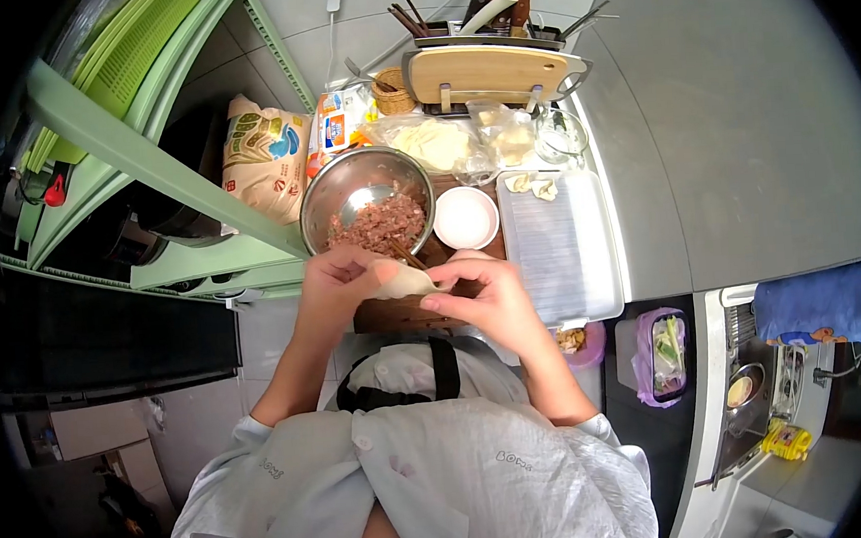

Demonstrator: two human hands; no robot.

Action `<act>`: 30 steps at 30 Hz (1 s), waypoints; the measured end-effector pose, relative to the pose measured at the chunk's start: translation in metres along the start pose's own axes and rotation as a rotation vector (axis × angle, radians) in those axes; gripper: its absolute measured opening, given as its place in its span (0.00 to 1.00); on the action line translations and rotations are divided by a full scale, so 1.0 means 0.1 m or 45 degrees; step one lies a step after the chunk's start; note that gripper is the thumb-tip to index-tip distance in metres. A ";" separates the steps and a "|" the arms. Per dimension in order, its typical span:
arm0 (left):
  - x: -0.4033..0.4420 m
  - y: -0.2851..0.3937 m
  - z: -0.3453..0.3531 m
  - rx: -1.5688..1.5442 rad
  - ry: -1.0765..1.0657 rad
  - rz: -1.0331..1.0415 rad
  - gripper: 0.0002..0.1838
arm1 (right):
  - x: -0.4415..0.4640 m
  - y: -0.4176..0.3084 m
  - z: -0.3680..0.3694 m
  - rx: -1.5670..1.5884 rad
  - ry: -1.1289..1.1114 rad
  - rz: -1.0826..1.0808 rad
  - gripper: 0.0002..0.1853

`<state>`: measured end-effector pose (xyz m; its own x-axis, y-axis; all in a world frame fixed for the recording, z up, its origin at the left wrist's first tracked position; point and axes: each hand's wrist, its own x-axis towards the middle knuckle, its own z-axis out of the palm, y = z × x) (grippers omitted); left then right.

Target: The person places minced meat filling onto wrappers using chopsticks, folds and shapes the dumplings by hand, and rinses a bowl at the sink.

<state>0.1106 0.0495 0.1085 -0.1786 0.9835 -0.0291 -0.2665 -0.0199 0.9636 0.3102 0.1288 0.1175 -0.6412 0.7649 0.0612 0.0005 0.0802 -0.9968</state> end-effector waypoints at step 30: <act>-0.04 0.13 -0.01 0.153 -0.170 -0.192 0.10 | 0.22 -0.01 -0.02 0.171 0.156 0.015 0.03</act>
<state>0.1069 0.0452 0.1210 -0.0160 0.9889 -0.1476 -0.1649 0.1430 0.9759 0.2977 0.1464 0.1196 -0.5434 0.8381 0.0475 -0.1005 -0.0087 -0.9949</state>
